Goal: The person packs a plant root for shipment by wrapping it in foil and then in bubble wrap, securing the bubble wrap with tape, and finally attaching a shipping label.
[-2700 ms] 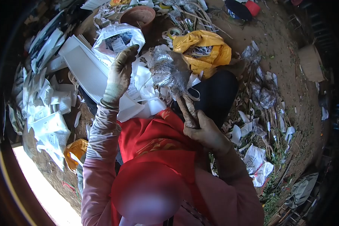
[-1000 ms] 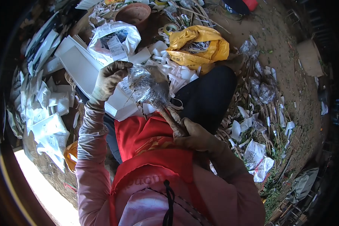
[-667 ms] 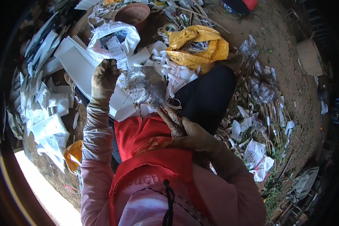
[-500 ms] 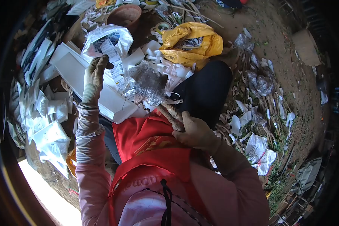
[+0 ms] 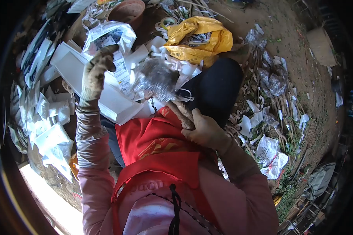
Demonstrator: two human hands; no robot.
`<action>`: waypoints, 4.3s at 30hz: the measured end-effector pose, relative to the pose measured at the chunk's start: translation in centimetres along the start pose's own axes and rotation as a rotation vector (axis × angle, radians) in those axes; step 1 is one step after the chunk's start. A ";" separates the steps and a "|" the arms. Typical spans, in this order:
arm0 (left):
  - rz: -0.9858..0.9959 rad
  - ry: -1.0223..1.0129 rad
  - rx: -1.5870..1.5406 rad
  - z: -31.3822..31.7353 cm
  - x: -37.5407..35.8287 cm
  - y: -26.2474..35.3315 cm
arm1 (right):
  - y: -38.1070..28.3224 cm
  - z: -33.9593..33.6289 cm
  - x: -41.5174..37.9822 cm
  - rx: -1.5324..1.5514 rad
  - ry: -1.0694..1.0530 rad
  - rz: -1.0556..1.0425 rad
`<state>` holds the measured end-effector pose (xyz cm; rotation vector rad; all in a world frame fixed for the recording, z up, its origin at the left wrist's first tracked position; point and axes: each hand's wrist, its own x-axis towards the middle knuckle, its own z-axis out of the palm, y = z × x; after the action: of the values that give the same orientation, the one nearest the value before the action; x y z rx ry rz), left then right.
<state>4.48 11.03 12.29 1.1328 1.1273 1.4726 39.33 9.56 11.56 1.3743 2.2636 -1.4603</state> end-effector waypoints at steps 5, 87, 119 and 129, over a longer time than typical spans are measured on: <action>-0.187 0.176 1.436 -2.9 -5.0 -6.1 | 0.8 -0.9 1.6 0.310 -0.104 -0.005; -0.108 0.867 0.516 -7.1 -23.5 -11.4 | -9.9 10.1 11.1 0.378 -0.861 0.137; -0.080 0.969 0.183 -0.8 -22.6 -13.9 | -13.3 8.2 9.3 0.421 -0.851 0.025; -0.169 1.115 -0.201 -2.5 -26.4 -10.2 | -11.6 11.4 11.2 0.233 -0.865 -0.086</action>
<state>7.16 -13.74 -1.40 -0.0264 1.6722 2.0620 20.34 6.24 7.37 0.4858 1.6317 -1.8914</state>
